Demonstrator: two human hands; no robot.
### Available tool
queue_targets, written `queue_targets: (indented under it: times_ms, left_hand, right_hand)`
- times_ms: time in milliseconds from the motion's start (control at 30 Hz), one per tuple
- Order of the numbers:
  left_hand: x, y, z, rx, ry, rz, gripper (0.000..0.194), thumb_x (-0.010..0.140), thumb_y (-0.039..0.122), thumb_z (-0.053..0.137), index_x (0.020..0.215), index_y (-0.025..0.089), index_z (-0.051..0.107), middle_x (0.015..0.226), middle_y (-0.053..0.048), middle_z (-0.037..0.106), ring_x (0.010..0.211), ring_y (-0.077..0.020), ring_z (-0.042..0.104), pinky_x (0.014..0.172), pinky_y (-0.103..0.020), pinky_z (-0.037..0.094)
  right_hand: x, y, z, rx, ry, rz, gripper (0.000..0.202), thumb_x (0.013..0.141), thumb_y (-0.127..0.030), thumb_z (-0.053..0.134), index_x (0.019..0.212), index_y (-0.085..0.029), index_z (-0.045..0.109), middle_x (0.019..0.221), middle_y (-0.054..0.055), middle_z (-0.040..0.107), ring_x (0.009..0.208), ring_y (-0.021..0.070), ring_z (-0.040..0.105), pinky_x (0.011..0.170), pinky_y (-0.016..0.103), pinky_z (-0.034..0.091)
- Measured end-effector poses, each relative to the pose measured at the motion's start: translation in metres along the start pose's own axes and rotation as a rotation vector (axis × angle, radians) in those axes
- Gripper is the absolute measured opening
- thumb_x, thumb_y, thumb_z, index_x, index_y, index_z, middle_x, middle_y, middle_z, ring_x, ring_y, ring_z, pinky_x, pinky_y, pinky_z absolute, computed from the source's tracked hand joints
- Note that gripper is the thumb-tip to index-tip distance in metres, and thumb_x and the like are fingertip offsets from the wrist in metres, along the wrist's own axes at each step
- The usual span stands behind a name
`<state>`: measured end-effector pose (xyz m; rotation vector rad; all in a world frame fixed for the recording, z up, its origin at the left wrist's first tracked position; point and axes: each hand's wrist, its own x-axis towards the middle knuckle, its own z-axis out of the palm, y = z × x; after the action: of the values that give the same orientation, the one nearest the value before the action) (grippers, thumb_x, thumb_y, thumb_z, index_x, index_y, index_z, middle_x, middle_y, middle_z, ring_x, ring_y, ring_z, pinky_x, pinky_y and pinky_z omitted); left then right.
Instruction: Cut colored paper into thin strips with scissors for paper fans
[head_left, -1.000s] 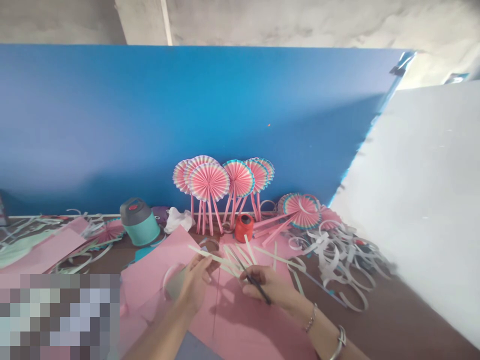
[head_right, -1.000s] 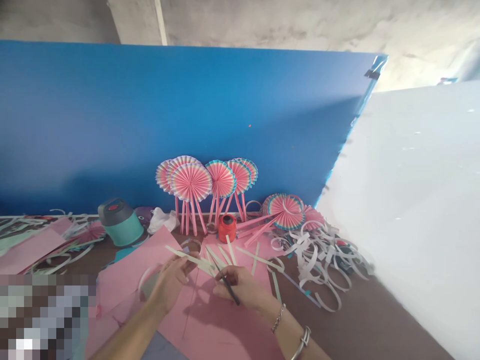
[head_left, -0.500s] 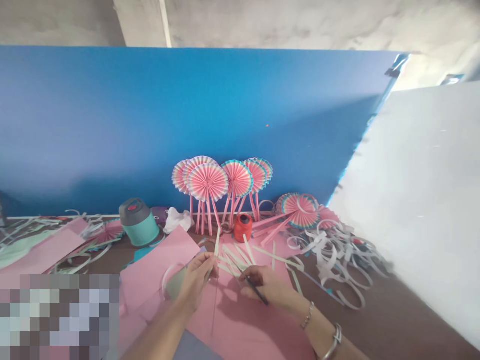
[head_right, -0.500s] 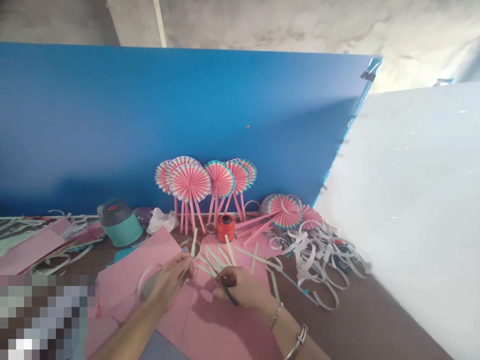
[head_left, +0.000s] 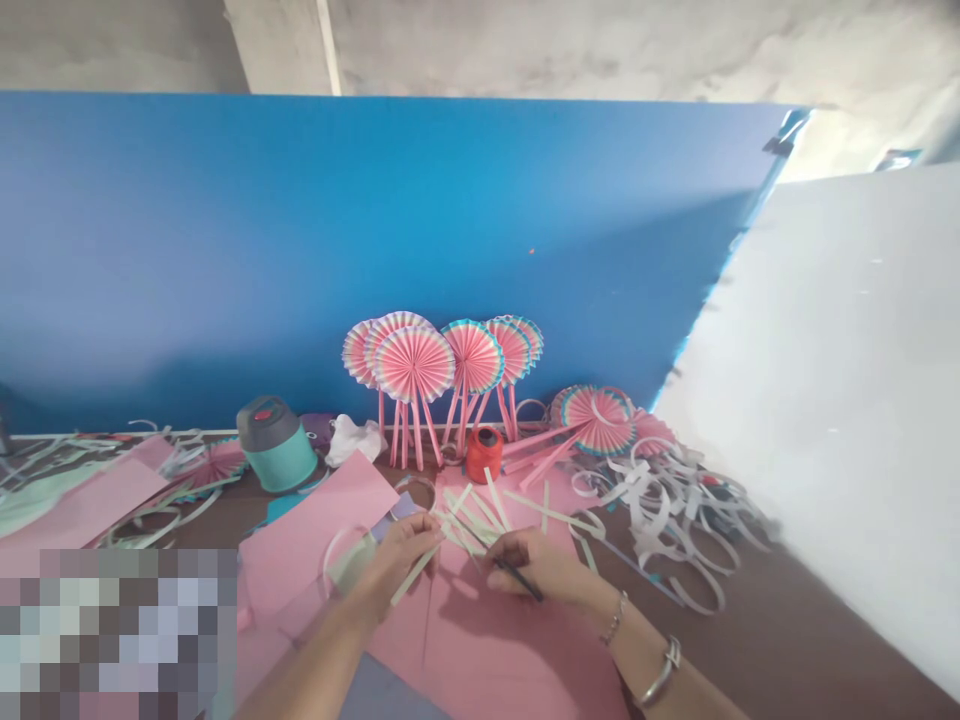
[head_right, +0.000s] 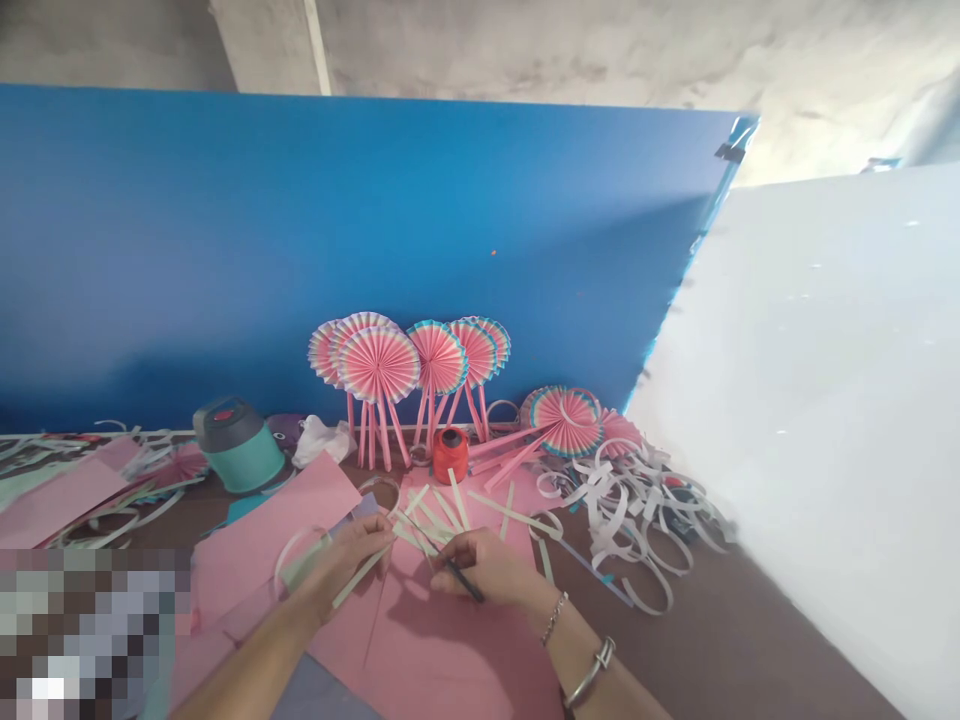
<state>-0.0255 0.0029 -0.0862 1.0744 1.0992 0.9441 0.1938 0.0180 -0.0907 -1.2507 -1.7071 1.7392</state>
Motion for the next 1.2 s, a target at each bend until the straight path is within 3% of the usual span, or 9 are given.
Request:
queue_targets:
  times_ms: [567,733,1033,1100,1200]
  left_hand:
    - [0.006,-0.010,-0.002,-0.003,-0.029,0.003,0.024,0.069,0.036,0.062,0.061,0.018,0.049,0.041,0.003,0.054,0.035,-0.0071,0.041,0.037,-0.017,0.024]
    - [0.007,-0.011,-0.002,-0.001,-0.041,-0.018,0.024,0.069,0.038,0.062,0.063,0.018,0.050,0.041,0.003,0.055,0.030,-0.0056,0.034,0.033,-0.018,0.019]
    - [0.004,-0.007,0.000,-0.006,-0.028,-0.049,0.025,0.069,0.039,0.062,0.062,0.019,0.048,0.042,0.004,0.054,0.030,-0.0051,0.033,0.032,-0.017,0.020]
    - [0.003,-0.005,0.001,-0.020,-0.017,-0.055,0.026,0.069,0.039,0.062,0.062,0.019,0.048,0.042,0.004,0.054,0.031,-0.0054,0.035,0.033,-0.017,0.020]
    - [0.001,-0.002,0.003,-0.046,0.001,-0.043,0.027,0.068,0.040,0.064,0.063,0.018,0.048,0.045,0.004,0.055,0.036,-0.0060,0.041,0.035,-0.016,0.023]
  right_hand:
    - [0.001,0.000,0.001,0.033,-0.015,0.054,0.033,0.056,-0.035,0.073,0.080,-0.013,0.066,0.055,-0.004,0.059,0.040,0.0072,0.049,0.038,0.019,0.041]
    - [-0.001,-0.003,0.002,0.037,-0.010,0.060,0.033,0.056,-0.034,0.073,0.079,-0.012,0.066,0.055,-0.004,0.059,0.039,0.0068,0.049,0.038,0.019,0.041]
    - [-0.002,-0.004,0.002,-0.009,-0.007,0.092,0.033,0.055,-0.035,0.073,0.078,-0.013,0.064,0.053,-0.004,0.058,0.039,0.0077,0.050,0.037,0.019,0.040]
    - [-0.001,-0.003,0.002,-0.021,0.061,0.075,0.034,0.056,-0.036,0.072,0.080,-0.014,0.062,0.050,-0.006,0.055,0.037,0.0075,0.047,0.036,0.019,0.039]
    - [-0.001,-0.007,-0.002,-0.077,0.279,-0.011,0.032,0.061,-0.034,0.068,0.085,-0.018,0.054,0.044,-0.010,0.049,0.035,0.0083,0.043,0.036,0.019,0.035]
